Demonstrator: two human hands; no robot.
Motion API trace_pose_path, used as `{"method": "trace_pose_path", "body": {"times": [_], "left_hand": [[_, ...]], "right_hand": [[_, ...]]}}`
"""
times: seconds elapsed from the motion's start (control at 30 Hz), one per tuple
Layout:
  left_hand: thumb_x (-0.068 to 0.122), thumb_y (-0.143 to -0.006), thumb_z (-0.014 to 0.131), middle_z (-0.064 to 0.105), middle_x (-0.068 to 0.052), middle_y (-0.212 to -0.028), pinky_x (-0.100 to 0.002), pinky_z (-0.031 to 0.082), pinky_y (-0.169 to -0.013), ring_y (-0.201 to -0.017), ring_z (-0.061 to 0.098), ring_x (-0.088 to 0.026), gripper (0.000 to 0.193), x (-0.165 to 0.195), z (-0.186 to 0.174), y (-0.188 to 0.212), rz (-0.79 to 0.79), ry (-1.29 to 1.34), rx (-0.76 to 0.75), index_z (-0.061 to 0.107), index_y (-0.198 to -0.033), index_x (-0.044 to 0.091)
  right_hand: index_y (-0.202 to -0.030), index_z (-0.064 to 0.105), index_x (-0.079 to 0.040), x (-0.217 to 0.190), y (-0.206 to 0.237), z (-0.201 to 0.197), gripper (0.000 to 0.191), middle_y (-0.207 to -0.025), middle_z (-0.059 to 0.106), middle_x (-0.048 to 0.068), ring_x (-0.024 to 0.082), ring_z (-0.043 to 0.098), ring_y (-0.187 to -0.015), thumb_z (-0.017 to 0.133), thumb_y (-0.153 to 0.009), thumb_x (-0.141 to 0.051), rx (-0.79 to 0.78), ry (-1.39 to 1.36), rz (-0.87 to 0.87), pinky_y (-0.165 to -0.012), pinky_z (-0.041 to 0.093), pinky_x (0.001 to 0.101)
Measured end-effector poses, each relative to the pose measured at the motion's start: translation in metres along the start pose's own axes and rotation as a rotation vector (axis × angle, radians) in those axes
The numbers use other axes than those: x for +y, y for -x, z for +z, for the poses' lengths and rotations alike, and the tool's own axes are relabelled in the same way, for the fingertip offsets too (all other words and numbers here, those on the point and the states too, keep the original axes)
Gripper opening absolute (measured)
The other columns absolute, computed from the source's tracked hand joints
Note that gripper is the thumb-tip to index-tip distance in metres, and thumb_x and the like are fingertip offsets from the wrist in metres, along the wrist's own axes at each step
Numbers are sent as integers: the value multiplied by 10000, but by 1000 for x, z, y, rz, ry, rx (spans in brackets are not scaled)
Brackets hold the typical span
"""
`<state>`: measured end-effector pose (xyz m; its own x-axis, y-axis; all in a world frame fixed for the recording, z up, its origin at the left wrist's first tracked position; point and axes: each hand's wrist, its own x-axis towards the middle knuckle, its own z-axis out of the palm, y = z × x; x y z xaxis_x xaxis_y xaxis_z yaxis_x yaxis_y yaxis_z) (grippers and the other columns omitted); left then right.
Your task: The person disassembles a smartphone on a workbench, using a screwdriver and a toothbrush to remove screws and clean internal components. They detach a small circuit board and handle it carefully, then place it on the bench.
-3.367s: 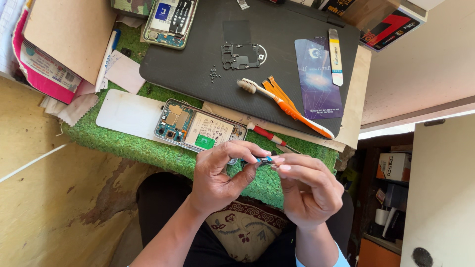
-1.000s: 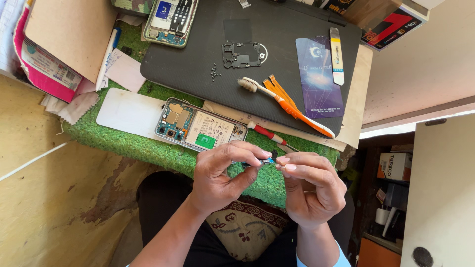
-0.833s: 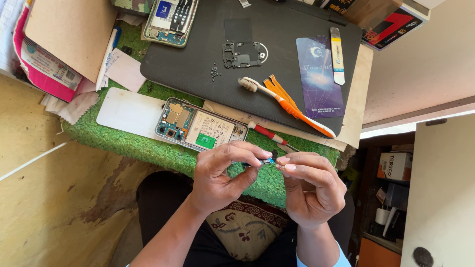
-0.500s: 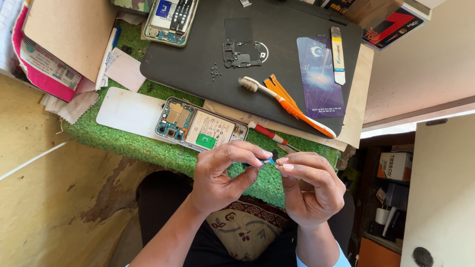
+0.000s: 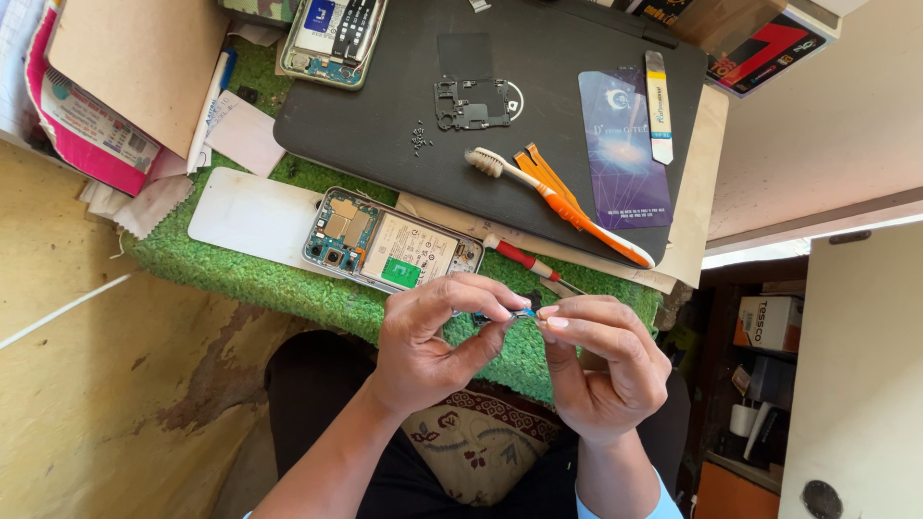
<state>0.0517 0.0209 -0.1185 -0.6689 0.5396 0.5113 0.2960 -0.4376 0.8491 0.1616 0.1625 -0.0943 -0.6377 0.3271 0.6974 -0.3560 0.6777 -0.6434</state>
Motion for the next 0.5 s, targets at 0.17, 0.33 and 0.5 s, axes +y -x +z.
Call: {"method": "trace_pose_path", "body": {"times": [0.17,0.33,0.5], "left_hand": [[-30,-915,760,772,-103,-1085,-309,640,-914,-1018,774,-190,194,-1,0,1,0,2,5,672,-1052,74],[-48,-918,751,776,-106,-1089,-310,644,-912,-1011,777,-193,200,-2,0,1,-1,21,6,671,-1058,70],[-70,-907,750,774,-108,-1086,-313,643,-908,-1008,776,-196,216,-1,0,0,15,13,1,675,-1056,67]], "right_hand": [[-1058,669,-8,0,-1,1,237,-944,722,144,225,747,-889,782,-874,88,2,64,-62,-746,622,299],[-1056,677,-11,-1,0,2,239,-942,727,142,222,752,-889,785,-872,98,-2,40,-37,-744,627,299],[-1061,678,-12,0,0,1,237,-943,730,138,222,753,-895,778,-880,105,-11,-3,-24,-737,625,291]]}}
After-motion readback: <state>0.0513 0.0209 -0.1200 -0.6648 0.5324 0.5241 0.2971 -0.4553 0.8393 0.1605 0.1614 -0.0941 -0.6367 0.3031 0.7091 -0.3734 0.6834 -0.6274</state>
